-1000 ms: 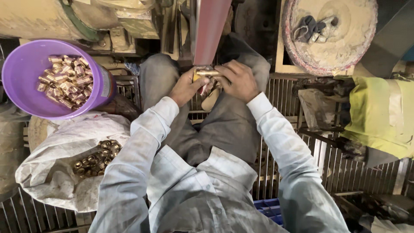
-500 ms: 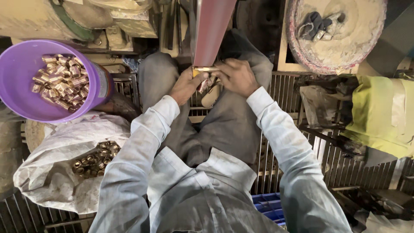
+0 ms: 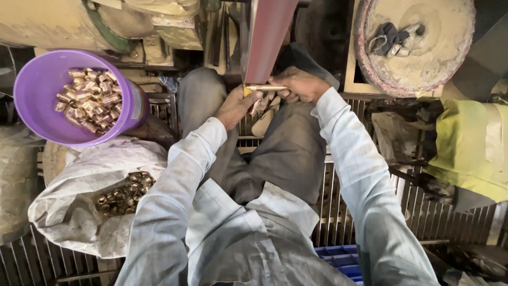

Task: The person repeatedly picks small brass-colored cylindrical parts from a white sack and rubs them against a vertical belt sander. After each pass, the person places the part into a purple bucket. The process continues throughout the clip.

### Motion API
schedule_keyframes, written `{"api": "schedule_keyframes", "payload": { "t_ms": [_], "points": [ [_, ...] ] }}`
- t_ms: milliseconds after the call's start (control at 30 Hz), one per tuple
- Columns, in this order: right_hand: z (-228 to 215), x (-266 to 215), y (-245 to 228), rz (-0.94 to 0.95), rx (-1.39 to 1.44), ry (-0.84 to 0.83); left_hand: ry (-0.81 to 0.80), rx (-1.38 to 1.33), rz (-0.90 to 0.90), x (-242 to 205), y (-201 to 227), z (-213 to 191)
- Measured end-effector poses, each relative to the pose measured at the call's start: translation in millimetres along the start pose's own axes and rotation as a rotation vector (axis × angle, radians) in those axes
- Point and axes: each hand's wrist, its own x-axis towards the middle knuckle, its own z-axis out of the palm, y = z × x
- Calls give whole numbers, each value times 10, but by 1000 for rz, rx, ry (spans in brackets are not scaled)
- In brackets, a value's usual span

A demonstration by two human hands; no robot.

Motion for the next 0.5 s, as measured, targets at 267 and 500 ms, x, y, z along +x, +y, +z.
{"api": "schedule_keyframes", "payload": {
  "t_ms": [267,500],
  "points": [
    [603,-555,300,-288,-42,9,-86,235,210,-522,255,68],
    [1369,-1036,554,-307,-138,153,-113,371,148,-1269,519,219]
  ]
}}
